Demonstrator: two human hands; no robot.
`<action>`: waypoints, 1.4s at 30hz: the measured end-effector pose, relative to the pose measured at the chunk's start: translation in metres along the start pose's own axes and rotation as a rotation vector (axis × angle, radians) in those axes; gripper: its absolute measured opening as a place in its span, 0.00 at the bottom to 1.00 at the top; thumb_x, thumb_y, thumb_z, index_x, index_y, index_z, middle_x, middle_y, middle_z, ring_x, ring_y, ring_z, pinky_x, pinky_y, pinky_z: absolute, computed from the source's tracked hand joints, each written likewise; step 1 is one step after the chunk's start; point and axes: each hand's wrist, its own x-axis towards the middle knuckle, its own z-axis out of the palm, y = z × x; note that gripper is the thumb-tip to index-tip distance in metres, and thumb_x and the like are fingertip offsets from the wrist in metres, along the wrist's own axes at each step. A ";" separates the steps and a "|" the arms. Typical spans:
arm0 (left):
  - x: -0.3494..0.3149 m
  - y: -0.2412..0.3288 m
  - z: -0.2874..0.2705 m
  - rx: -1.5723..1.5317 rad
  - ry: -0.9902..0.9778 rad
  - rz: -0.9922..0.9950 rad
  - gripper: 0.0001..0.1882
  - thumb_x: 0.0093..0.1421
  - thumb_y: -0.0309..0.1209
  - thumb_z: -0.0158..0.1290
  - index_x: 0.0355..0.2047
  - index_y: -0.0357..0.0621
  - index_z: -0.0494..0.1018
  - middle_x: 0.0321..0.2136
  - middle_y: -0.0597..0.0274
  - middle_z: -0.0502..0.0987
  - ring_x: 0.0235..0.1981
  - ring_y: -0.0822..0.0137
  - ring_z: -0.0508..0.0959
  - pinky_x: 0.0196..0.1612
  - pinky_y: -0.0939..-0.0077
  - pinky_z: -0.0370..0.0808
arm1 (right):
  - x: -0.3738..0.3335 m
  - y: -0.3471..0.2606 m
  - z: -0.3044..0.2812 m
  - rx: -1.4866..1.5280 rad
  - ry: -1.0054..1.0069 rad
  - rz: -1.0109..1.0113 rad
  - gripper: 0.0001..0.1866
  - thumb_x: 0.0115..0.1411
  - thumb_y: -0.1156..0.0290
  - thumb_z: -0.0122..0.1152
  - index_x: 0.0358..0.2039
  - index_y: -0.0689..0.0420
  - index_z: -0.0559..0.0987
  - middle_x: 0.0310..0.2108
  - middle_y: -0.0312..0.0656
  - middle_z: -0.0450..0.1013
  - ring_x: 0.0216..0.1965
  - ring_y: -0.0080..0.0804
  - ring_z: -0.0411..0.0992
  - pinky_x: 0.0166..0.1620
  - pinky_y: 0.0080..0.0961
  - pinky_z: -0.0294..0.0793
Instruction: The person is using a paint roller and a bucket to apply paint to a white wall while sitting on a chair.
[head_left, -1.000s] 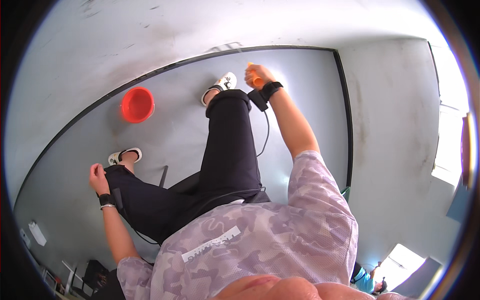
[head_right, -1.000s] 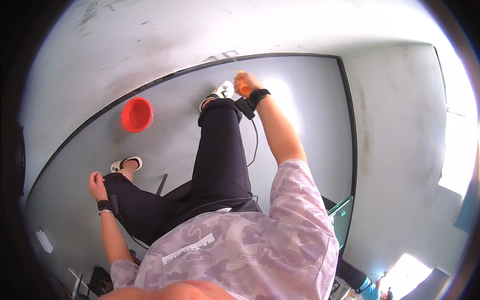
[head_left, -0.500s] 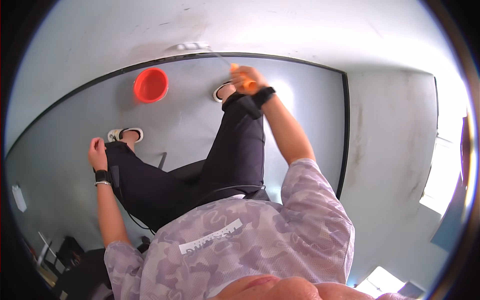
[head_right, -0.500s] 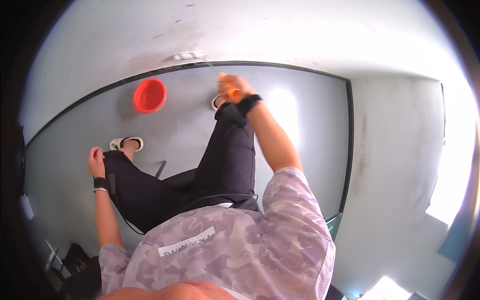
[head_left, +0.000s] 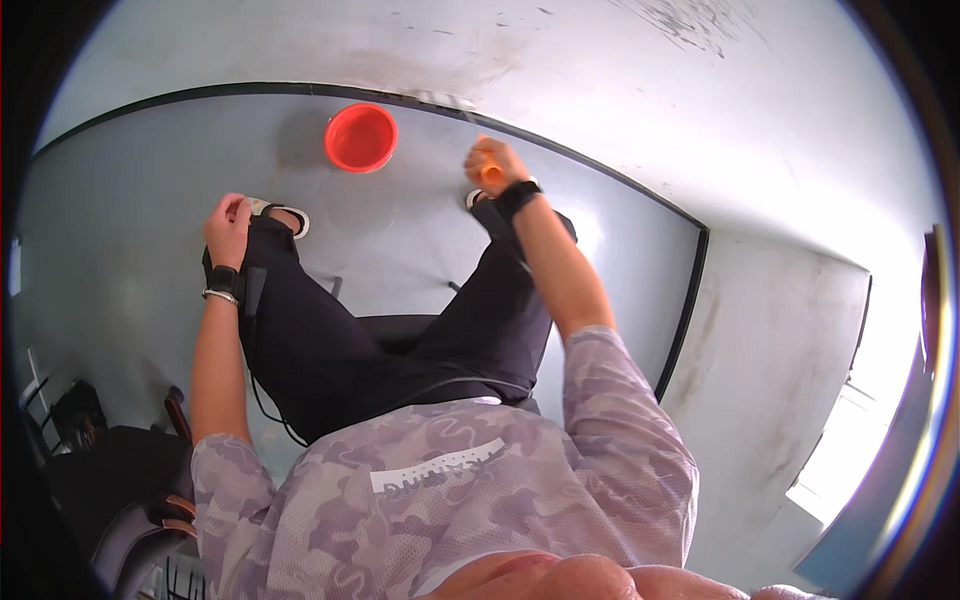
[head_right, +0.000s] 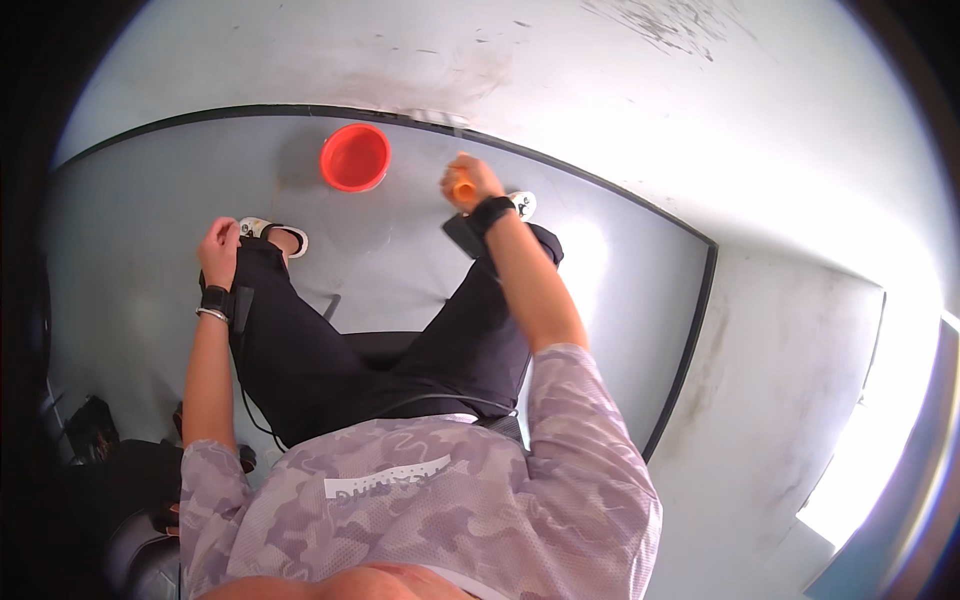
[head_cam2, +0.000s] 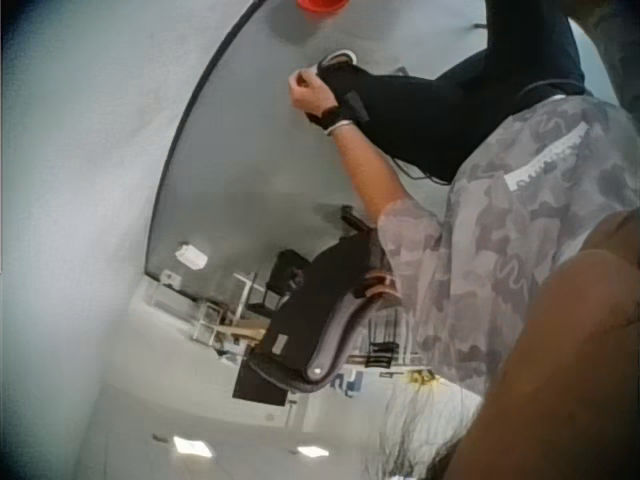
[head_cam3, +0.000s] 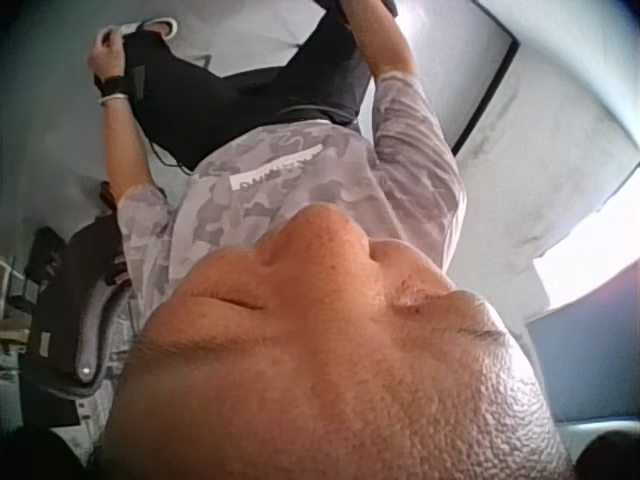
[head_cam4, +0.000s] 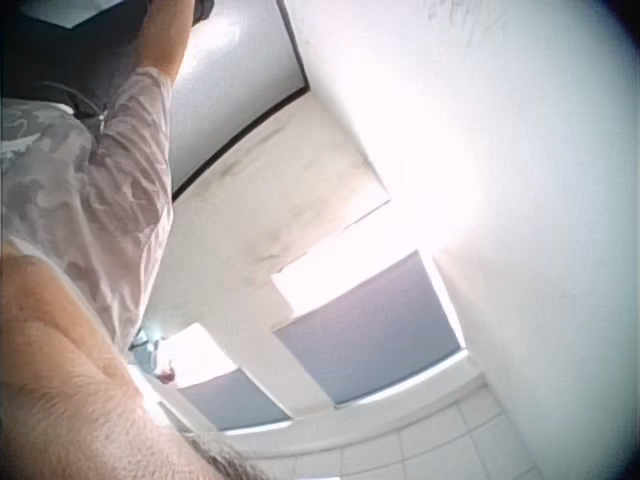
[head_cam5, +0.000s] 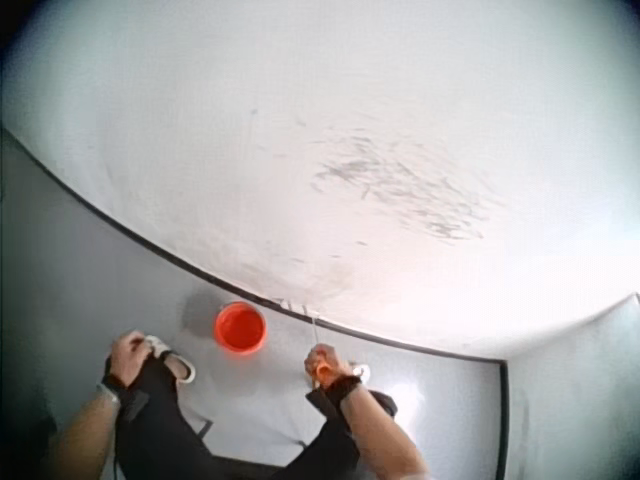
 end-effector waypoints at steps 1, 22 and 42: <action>-0.002 0.003 0.000 0.070 0.002 0.025 0.07 0.56 0.29 0.48 0.29 0.37 0.70 0.19 0.69 0.70 0.20 0.79 0.69 0.25 0.85 0.66 | 0.002 0.000 0.000 -0.002 0.002 0.006 0.07 0.49 0.78 0.49 0.21 0.53 0.61 0.14 0.31 0.58 0.14 0.21 0.58 0.15 0.14 0.58; -0.014 -0.023 -0.032 -0.121 0.173 -0.149 0.08 0.52 0.31 0.51 0.27 0.39 0.71 0.17 0.66 0.72 0.20 0.79 0.70 0.27 0.84 0.68 | -0.110 0.047 -0.011 -0.324 0.373 0.616 0.04 0.55 0.75 0.48 0.26 0.55 0.63 0.15 0.28 0.58 0.13 0.15 0.57 0.16 0.10 0.61; -0.023 -0.020 -0.037 -0.042 0.199 -0.106 0.06 0.51 0.30 0.51 0.26 0.39 0.71 0.17 0.65 0.73 0.19 0.77 0.71 0.26 0.83 0.68 | 0.009 0.121 0.003 0.126 0.348 0.914 0.06 0.52 0.77 0.45 0.22 0.58 0.59 0.18 0.33 0.60 0.16 0.19 0.62 0.18 0.13 0.64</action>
